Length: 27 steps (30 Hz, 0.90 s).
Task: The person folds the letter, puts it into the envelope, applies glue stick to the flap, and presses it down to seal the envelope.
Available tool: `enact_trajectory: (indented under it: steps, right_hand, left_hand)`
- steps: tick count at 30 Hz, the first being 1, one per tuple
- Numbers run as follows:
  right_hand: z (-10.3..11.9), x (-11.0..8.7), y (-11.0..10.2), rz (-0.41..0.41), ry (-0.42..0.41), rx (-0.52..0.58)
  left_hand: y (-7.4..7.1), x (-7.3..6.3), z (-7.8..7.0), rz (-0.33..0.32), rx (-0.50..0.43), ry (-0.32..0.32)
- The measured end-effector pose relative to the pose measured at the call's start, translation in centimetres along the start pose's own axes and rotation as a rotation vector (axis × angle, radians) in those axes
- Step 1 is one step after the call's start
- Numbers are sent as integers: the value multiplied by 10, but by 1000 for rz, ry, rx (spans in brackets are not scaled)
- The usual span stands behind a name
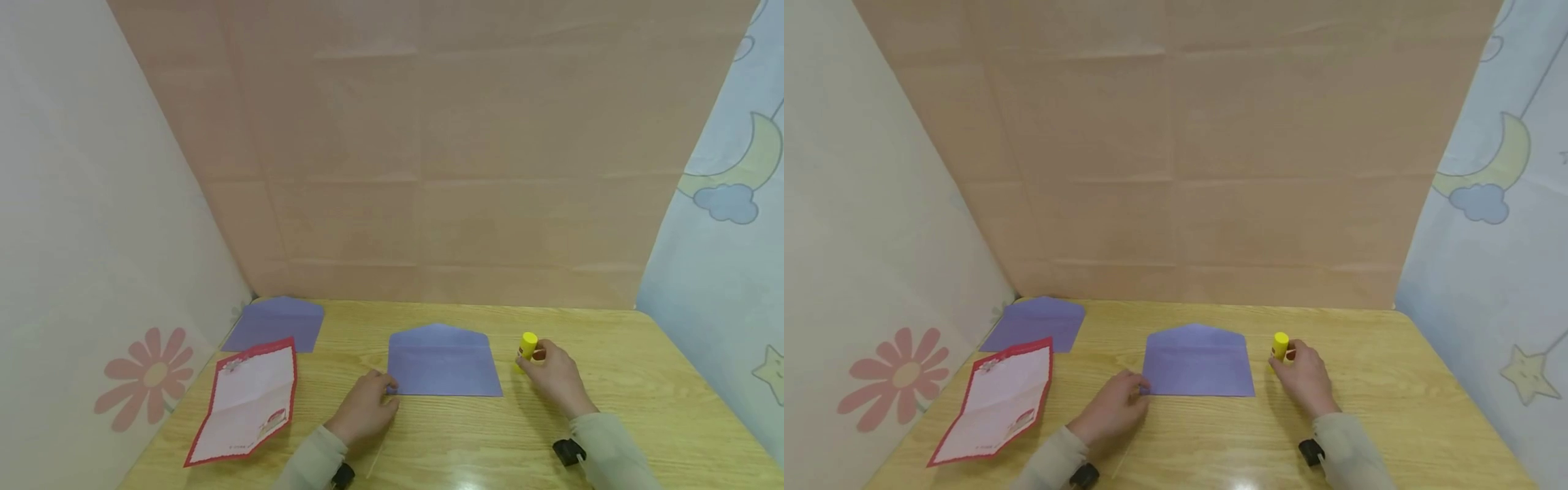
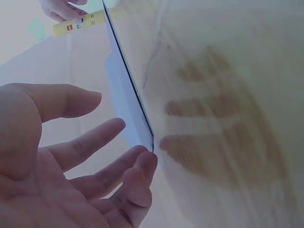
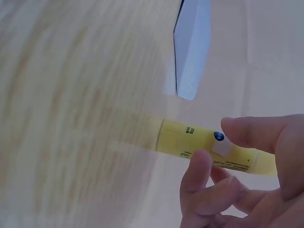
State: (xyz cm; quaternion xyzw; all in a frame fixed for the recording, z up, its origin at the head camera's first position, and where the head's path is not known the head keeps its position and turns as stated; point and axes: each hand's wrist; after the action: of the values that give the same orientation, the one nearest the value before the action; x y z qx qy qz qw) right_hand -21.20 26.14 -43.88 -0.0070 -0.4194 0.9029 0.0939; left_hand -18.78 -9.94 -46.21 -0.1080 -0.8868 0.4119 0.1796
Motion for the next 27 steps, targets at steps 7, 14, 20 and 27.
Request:
enact_trajectory:
  steps: [7, 14, 20, 27]
  right_hand:
    - [-3, 0, 2, 4, -1, -4]
    - [-3, -1, 2, 10, -9, -2]
    - [2, -2, 3, -9, -20, -2]
    - [21, -8, 7, -64, -65, 5]
  left_hand:
    - [-4, -3, -2, 2, 0, 7]
    - [-4, -4, 0, -49, 30, 4]
    - [-7, -3, -4, -37, 8, -10]
    - [-11, -2, -10, -6, -80, -23]
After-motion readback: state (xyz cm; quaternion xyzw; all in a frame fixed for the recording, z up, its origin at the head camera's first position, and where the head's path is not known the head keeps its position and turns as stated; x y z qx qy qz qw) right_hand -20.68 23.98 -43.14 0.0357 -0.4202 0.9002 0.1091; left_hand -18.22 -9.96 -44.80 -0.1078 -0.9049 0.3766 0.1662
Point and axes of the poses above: each hand's wrist, its own x-axis towards the middle knuckle, its own y-axis out of the palm, z = x × y, and after that the axes turned 6 degrees about -z, right-handed
